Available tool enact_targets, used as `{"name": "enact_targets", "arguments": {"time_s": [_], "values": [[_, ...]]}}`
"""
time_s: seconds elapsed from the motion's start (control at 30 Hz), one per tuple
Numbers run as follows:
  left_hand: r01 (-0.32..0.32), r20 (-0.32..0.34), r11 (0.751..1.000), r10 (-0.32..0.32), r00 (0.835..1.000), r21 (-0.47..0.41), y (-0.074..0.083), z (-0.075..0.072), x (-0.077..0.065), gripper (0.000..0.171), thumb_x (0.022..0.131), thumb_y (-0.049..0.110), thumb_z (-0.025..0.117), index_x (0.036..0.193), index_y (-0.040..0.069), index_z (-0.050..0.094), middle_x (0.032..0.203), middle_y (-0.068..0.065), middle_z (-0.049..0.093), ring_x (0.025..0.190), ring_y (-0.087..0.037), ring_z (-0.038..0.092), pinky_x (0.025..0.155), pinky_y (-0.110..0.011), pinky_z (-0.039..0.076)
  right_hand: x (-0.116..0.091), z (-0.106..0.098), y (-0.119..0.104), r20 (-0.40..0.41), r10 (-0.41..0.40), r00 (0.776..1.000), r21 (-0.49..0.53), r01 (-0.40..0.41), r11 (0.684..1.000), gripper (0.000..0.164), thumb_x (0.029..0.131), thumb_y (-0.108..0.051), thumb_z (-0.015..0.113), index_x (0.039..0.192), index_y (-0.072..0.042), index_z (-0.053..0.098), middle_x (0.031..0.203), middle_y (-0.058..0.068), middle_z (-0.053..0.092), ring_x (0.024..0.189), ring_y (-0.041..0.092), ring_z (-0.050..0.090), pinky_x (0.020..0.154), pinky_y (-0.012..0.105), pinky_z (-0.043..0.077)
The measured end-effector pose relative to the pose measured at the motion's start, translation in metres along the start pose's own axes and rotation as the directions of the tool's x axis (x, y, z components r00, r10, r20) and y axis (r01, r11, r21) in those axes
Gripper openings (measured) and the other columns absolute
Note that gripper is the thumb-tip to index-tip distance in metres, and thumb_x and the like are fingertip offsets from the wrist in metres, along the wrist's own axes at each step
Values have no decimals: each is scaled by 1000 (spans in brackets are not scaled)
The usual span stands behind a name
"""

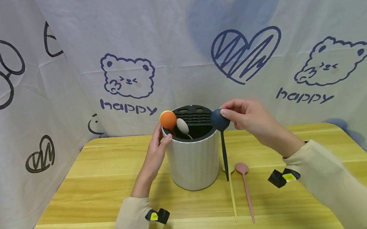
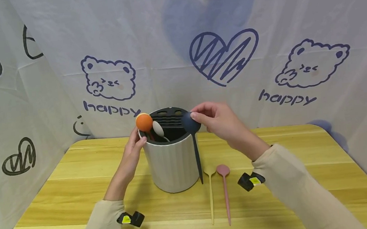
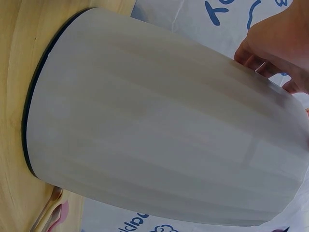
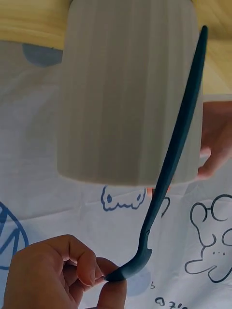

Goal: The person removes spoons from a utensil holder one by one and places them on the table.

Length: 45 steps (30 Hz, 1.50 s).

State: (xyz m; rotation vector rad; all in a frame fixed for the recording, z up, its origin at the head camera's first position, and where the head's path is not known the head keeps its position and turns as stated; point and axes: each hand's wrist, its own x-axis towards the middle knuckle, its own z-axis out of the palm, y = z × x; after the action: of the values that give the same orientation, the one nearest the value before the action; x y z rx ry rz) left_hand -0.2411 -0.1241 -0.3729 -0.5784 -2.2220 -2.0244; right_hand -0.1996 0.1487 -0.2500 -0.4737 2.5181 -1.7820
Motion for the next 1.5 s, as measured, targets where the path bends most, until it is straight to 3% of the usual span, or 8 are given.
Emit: {"name": "enact_targets", "arguments": {"time_s": [0.57, 0.9, 1.17, 1.5], "values": [[-5, 0, 1000, 5, 1000, 0, -1, 0, -2, 68, 98, 30, 47, 155, 9, 16, 157, -15, 20, 141, -30, 24, 113, -50, 21, -12, 6, 39, -26, 119, 993, 54, -118, 992, 28, 96, -18, 60, 110, 6, 62, 93, 7, 62, 81, 21, 50, 70, 28, 42], [-11, -3, 1000, 11, 1000, 6, -1, -1, -2, 68, 97, 30, 47, 155, 10, 16, 157, -14, 21, 141, -29, 25, 113, -49, 21, -21, -5, 57, -47, 199, 979, 84, -194, 977, 31, 96, -21, 60, 111, 6, 62, 95, 4, 60, 80, 17, 50, 69, 27, 43], [-19, -3, 1000, 19, 1000, -5, -2, 1, -2, 68, 98, 29, 47, 155, 9, 17, 157, -14, 21, 141, -28, 25, 113, -48, 21, -29, -17, 87, -68, 272, 960, 57, -268, 962, 37, 98, -22, 57, 118, 9, 57, 95, 4, 57, 78, 15, 49, 69, 26, 44], [-12, -12, 1000, 12, 1000, -8, -2, 2, -3, 68, 97, 29, 48, 155, 9, 17, 156, -15, 22, 140, -28, 26, 114, -48, 21, -35, -28, 118, -67, 301, 951, 38, -299, 953, 39, 98, -23, 56, 120, 9, 57, 92, 2, 57, 74, 13, 47, 64, 26, 43]]}}
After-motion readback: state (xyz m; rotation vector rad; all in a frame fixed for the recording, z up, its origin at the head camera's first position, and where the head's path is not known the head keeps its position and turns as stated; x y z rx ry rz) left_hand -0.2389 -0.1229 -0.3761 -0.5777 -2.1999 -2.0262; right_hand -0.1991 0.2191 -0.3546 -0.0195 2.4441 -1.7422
